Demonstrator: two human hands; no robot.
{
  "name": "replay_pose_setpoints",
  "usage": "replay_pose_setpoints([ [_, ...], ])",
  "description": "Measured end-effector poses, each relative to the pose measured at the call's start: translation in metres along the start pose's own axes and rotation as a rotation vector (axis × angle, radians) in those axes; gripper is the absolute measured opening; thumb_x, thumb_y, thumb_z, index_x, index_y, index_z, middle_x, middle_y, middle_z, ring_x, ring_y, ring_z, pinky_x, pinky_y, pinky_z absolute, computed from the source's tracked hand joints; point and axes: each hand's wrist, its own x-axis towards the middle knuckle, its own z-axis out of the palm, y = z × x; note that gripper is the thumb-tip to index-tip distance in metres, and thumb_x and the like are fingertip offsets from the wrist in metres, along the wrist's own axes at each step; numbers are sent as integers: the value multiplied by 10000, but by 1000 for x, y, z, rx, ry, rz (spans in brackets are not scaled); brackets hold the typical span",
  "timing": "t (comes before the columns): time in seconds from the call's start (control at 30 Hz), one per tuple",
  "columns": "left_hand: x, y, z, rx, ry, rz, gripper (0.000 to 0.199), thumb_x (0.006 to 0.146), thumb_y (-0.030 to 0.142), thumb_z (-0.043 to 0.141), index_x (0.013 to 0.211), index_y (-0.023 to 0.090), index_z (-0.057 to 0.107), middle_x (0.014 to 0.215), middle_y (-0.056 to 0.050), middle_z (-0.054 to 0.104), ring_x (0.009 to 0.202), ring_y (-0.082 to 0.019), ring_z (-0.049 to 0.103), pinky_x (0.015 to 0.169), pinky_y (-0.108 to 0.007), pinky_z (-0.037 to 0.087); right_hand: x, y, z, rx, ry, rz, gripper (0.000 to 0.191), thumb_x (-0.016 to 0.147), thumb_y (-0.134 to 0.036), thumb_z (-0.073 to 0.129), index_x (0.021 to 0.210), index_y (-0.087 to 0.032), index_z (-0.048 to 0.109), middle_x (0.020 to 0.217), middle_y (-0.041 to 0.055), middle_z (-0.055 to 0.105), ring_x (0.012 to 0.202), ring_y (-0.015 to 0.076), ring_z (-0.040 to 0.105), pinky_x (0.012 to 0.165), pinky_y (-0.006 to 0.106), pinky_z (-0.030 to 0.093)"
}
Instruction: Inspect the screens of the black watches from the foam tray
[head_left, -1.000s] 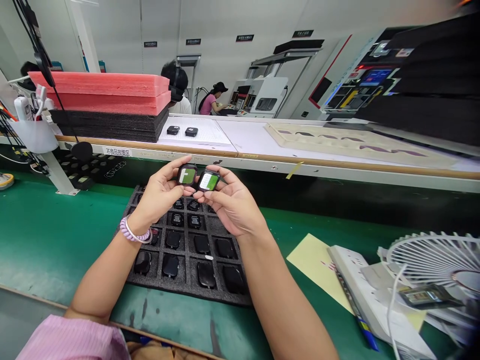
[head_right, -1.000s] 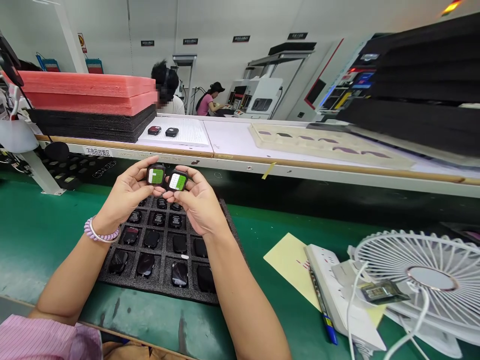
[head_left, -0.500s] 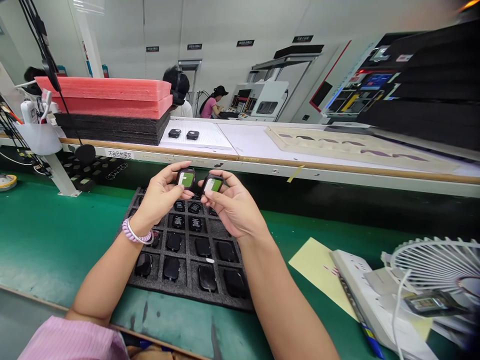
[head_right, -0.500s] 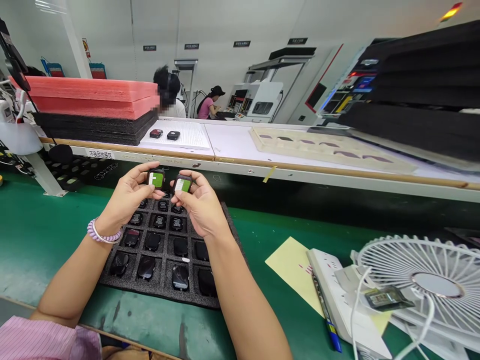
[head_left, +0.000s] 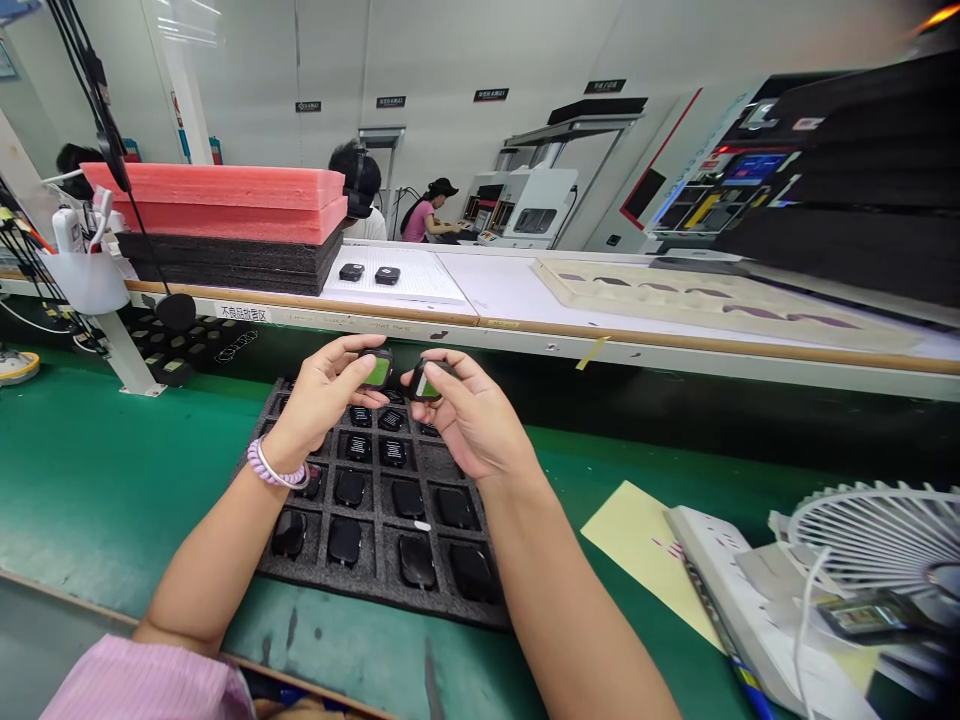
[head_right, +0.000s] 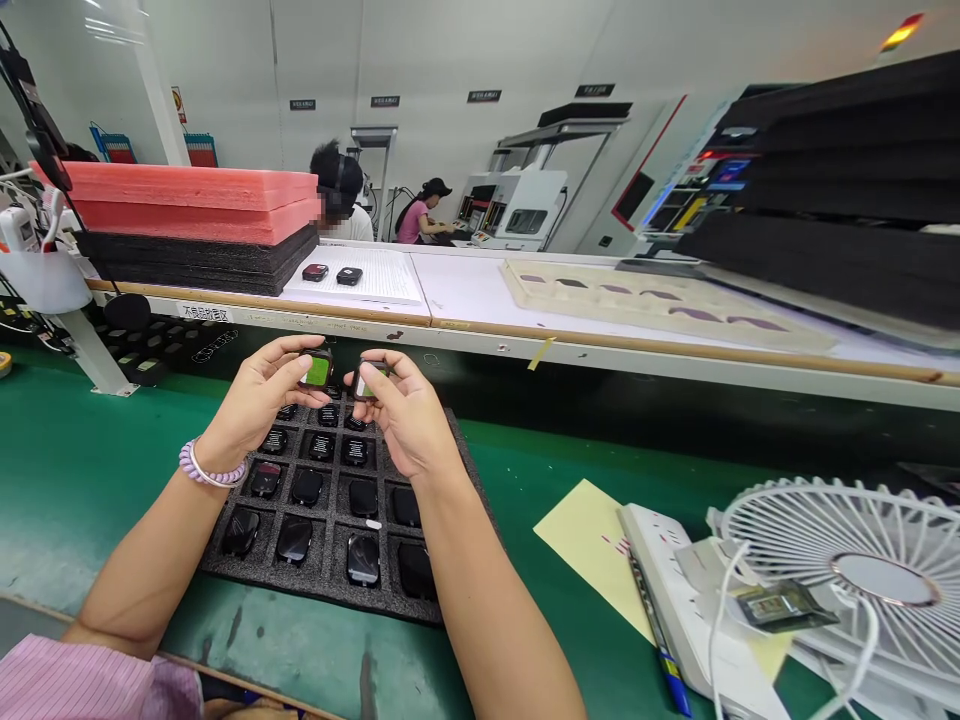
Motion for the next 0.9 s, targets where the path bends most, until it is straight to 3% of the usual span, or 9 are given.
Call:
replay_pose_setpoints([
  [0.07, 0, 0, -1, 0, -3, 5, 368, 877, 303, 644, 1216, 159, 627, 897, -19, 672, 638, -114, 711, 618, -193, 618, 0, 0, -1, -5, 3, -5, 510, 669, -438, 905, 995, -227, 574, 824, -1, 690, 546, 105, 541, 536, 244, 463],
  [0.2, 0, -1, 0, 7, -5, -2, 419, 871, 190, 595, 1290, 175, 594, 938, -24, 676, 698, -109, 722, 702, -201, 627, 0, 0, 0, -4, 13, 3, 570, 603, -324, 928, 1039, -233, 572, 879, -9, 701, 573, 97, 557, 553, 228, 456],
  [0.5, 0, -2, -1, 1, -45, 10, 607, 781, 75, 602, 1375, 179, 539, 1145, -68, 662, 801, -113, 736, 816, -199, 614, 0, 0, -1, -43, 10, -10, 565, 586, -229, 862, 1066, -244, 564, 918, -9, 679, 614, 108, 549, 562, 235, 457],
  [0.73, 0, 0, 1, -13, -27, -14, 527, 819, 97, 600, 1338, 183, 567, 1062, -43, 677, 749, -104, 731, 765, -193, 623, 0, 0, -2, -29, 29, -1, 536, 633, -333, 891, 1045, -231, 564, 865, -7, 674, 549, 91, 523, 512, 218, 424],
  [0.9, 0, -1, 0, -37, -10, -29, 363, 878, 214, 639, 1239, 186, 616, 943, -22, 676, 686, -107, 716, 683, -204, 633, 2, 2, -3, -41, 18, -15, 511, 666, -457, 898, 997, -227, 583, 812, 5, 667, 535, 105, 519, 468, 219, 418],
])
